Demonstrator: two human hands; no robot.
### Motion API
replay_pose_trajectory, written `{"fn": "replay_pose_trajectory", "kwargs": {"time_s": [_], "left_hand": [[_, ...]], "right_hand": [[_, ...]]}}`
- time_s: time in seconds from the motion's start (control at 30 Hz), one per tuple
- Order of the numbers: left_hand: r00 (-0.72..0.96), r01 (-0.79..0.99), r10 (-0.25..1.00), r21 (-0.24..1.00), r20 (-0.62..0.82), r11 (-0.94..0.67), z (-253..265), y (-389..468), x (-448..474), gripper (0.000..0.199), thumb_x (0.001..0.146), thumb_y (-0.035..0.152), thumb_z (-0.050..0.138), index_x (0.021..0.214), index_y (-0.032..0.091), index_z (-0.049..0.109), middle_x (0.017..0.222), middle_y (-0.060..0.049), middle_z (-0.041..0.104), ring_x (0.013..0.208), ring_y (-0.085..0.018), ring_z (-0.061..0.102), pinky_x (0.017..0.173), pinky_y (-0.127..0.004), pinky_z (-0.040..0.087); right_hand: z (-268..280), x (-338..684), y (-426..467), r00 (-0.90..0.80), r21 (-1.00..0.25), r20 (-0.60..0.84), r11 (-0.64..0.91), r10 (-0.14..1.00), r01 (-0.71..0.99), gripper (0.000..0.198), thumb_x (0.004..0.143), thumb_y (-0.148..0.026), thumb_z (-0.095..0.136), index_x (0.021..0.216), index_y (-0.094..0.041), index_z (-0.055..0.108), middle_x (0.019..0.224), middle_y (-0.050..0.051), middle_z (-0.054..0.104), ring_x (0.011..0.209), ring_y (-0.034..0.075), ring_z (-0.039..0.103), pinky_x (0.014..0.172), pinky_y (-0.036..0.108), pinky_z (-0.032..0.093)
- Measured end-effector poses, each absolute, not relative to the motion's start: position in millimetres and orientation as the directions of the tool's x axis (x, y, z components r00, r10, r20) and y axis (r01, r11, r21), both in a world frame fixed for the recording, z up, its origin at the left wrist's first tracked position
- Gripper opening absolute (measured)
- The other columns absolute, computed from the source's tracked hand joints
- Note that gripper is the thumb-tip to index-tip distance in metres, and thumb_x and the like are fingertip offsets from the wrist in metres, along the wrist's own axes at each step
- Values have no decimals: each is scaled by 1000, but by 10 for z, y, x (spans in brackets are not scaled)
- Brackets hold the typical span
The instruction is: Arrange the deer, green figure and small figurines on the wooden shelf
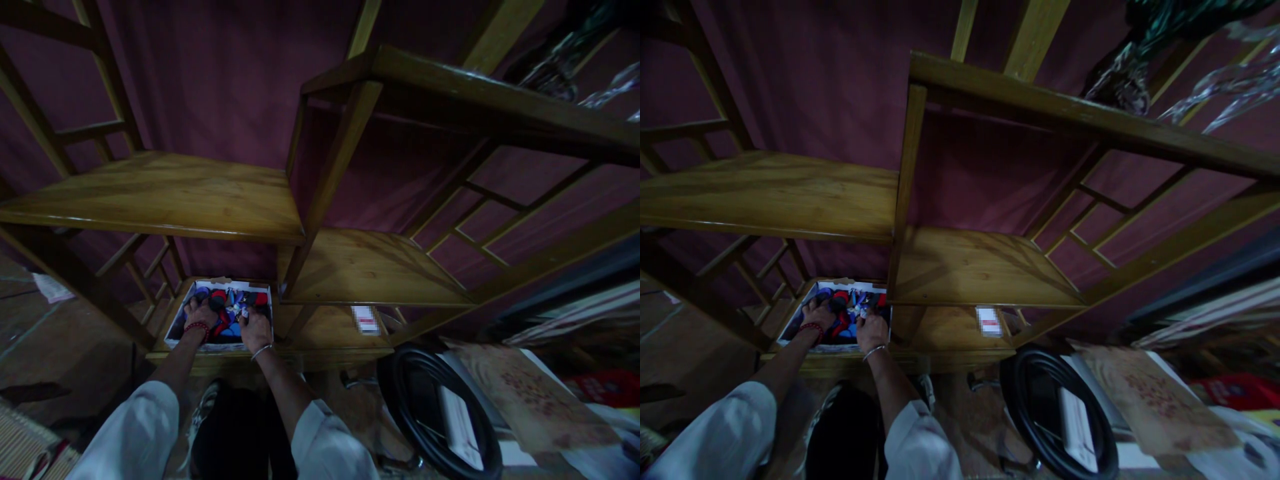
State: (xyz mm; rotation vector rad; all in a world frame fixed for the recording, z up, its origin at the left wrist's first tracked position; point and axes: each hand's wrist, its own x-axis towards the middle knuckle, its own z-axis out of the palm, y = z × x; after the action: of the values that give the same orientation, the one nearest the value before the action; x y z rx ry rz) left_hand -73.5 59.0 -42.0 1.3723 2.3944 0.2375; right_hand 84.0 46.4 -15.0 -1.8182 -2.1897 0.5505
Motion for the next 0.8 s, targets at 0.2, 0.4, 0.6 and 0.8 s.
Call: {"fn": "replay_pose_trajectory", "kwargs": {"time_s": [0.2,0.4,0.6,0.8], "left_hand": [[-486,801,835,253,-257,543,-369,591,-710,52,72,31,41,117,5,39,128,-23,31,120,-34,26,92,-42,23],[-488,798,848,286,-208,530,-312,538,-725,44,74,23,39,115,7,41,120,-21,41,113,-31,37,85,-37,33],[-516,794,843,283,-154,538,-192,503,-721,35,76,11,32,106,10,49,111,-19,49,106,-27,46,80,-34,38],[-555,762,826,336,-102,554,-96,455,-715,32,80,19,30,101,14,54,100,-17,57,89,-26,57,70,-33,42]], "right_hand": [[-146,839,464,-198,-413,-80,148,977,899,30,81,-31,39,102,-19,57,87,8,66,77,18,61,65,24,43],[-151,846,463,-199,-424,-73,150,977,893,29,81,-31,40,101,-19,57,87,8,66,78,17,61,65,24,42],[-129,855,455,-218,-448,-43,176,975,876,28,80,-31,40,99,-18,58,91,8,65,78,17,60,65,24,42],[-144,859,442,-215,-457,-31,177,976,872,29,80,-29,42,101,-17,58,92,9,65,81,18,60,68,24,41]]}}
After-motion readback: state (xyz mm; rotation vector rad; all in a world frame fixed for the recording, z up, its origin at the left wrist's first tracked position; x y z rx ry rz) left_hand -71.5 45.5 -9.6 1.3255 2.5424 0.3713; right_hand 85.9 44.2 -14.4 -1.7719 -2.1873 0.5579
